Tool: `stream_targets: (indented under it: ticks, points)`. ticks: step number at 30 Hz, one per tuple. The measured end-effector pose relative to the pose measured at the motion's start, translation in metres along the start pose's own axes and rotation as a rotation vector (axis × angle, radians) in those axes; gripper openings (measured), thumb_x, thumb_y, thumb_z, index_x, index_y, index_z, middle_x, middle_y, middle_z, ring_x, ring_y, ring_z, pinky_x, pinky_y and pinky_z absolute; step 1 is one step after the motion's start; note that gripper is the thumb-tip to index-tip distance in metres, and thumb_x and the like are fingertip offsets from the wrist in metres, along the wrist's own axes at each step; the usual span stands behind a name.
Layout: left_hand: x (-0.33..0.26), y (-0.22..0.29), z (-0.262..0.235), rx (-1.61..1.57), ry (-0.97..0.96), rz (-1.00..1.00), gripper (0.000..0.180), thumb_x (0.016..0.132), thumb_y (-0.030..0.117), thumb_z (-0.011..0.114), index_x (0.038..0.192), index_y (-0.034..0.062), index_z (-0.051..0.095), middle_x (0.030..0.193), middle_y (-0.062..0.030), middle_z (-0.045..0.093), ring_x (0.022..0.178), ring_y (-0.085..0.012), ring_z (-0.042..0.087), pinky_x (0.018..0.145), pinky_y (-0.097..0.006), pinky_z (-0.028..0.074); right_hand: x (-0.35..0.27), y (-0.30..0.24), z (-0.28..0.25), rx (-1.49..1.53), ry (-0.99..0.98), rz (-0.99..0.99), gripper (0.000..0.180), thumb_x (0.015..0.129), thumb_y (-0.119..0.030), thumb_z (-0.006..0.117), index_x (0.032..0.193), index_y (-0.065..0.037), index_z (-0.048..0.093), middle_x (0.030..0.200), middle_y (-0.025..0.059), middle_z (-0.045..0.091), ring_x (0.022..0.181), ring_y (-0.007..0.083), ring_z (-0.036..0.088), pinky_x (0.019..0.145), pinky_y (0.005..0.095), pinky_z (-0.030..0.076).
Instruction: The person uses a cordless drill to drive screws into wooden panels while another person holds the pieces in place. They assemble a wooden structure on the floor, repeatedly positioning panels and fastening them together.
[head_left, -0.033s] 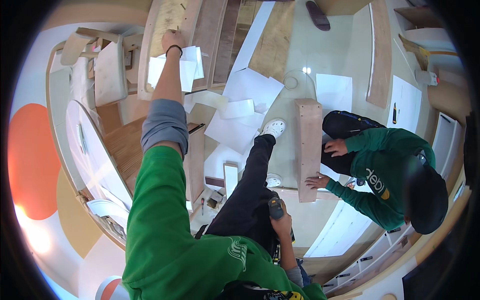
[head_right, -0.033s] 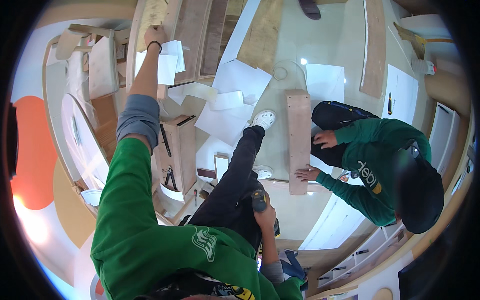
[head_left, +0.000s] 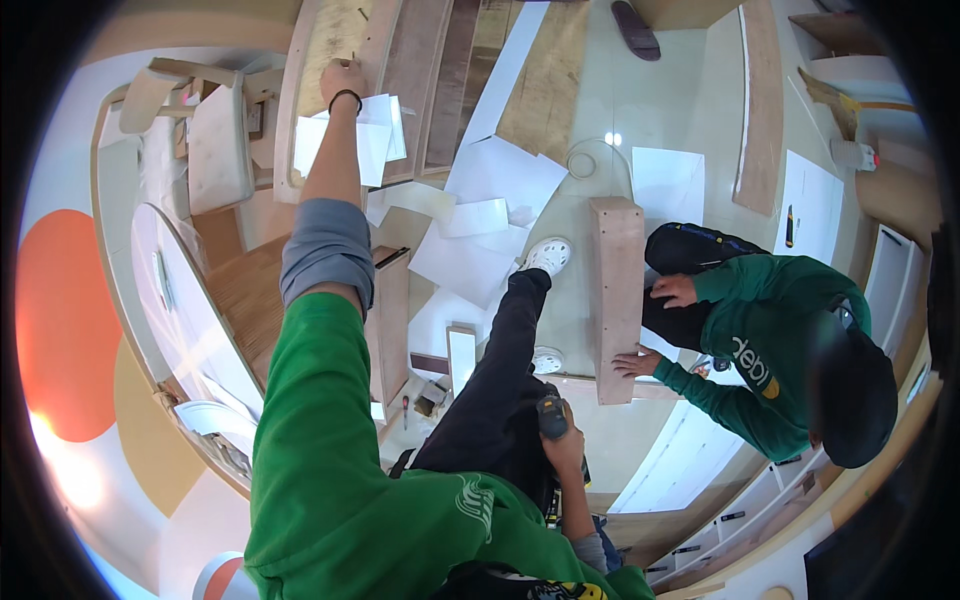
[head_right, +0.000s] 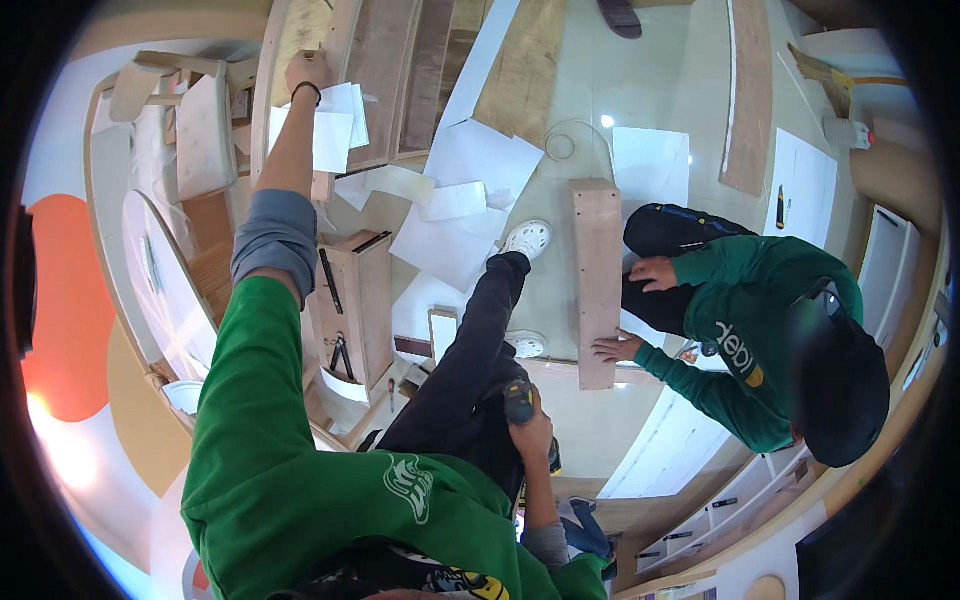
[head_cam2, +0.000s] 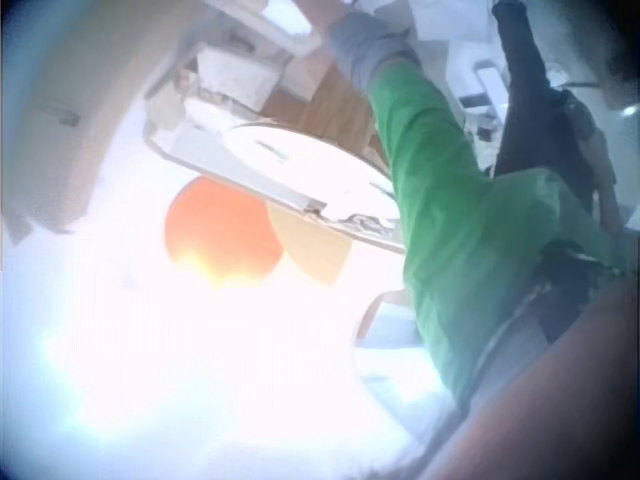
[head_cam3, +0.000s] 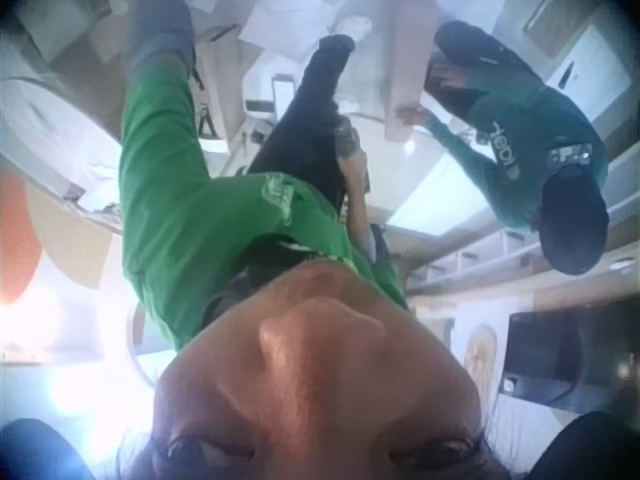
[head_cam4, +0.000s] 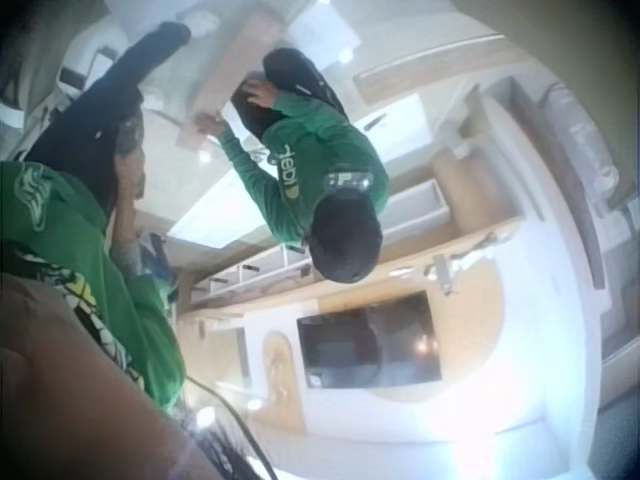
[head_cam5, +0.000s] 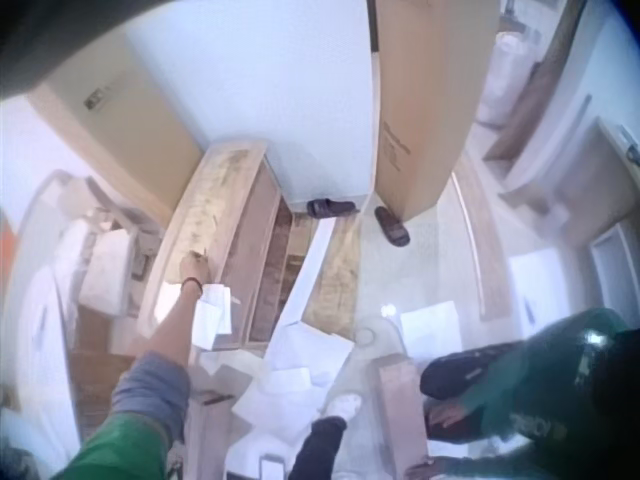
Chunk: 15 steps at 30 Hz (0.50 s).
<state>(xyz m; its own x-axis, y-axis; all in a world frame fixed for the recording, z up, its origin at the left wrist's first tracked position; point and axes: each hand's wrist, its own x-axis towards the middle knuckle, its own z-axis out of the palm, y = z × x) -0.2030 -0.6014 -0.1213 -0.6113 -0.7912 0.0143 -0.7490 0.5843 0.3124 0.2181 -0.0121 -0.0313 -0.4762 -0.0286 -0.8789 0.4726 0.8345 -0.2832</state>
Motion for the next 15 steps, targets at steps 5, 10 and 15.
stream_targets:
  ticks: [5, 10, 15]
  points:
    - [0.028, -0.004, 0.015, -0.069, 0.001, -0.144, 0.029, 0.080, 0.031, 0.066, 0.091, 0.0050, 0.069, 0.094, -0.0166, 0.068, 0.089, -0.0318, 0.064, 0.080, -0.038, 0.049, 0.014, -0.010, -0.023, -0.020, 0.026, 0.032, 0.076, 0.070, -0.020, 0.069, 0.138, -0.019, 0.036, 0.081, 0.0240, 0.065, 0.077, 0.0430, 0.063, 0.070, 0.0512, 0.051]
    - [0.046, 0.008, 0.010, 0.041, -0.060, -0.014, 0.027, 0.076, 0.030, 0.068, 0.088, 0.0058, 0.070, 0.090, -0.0157, 0.068, 0.088, -0.0296, 0.065, 0.079, -0.038, 0.050, 0.018, -0.015, -0.040, -0.070, 0.055, 0.106, 0.077, 0.070, -0.021, 0.070, 0.138, -0.017, 0.035, 0.080, 0.0243, 0.065, 0.076, 0.0436, 0.063, 0.069, 0.0512, 0.051]
    - [0.077, -0.001, 0.007, 0.131, -0.186, 0.098, 0.036, 0.074, 0.037, 0.068, 0.087, 0.0034, 0.070, 0.092, -0.0155, 0.069, 0.089, -0.0297, 0.065, 0.081, -0.038, 0.049, 0.024, -0.008, -0.043, -0.012, 0.061, 0.047, 0.076, 0.070, -0.021, 0.070, 0.137, -0.016, 0.036, 0.079, 0.0244, 0.065, 0.075, 0.0439, 0.063, 0.068, 0.0511, 0.051]
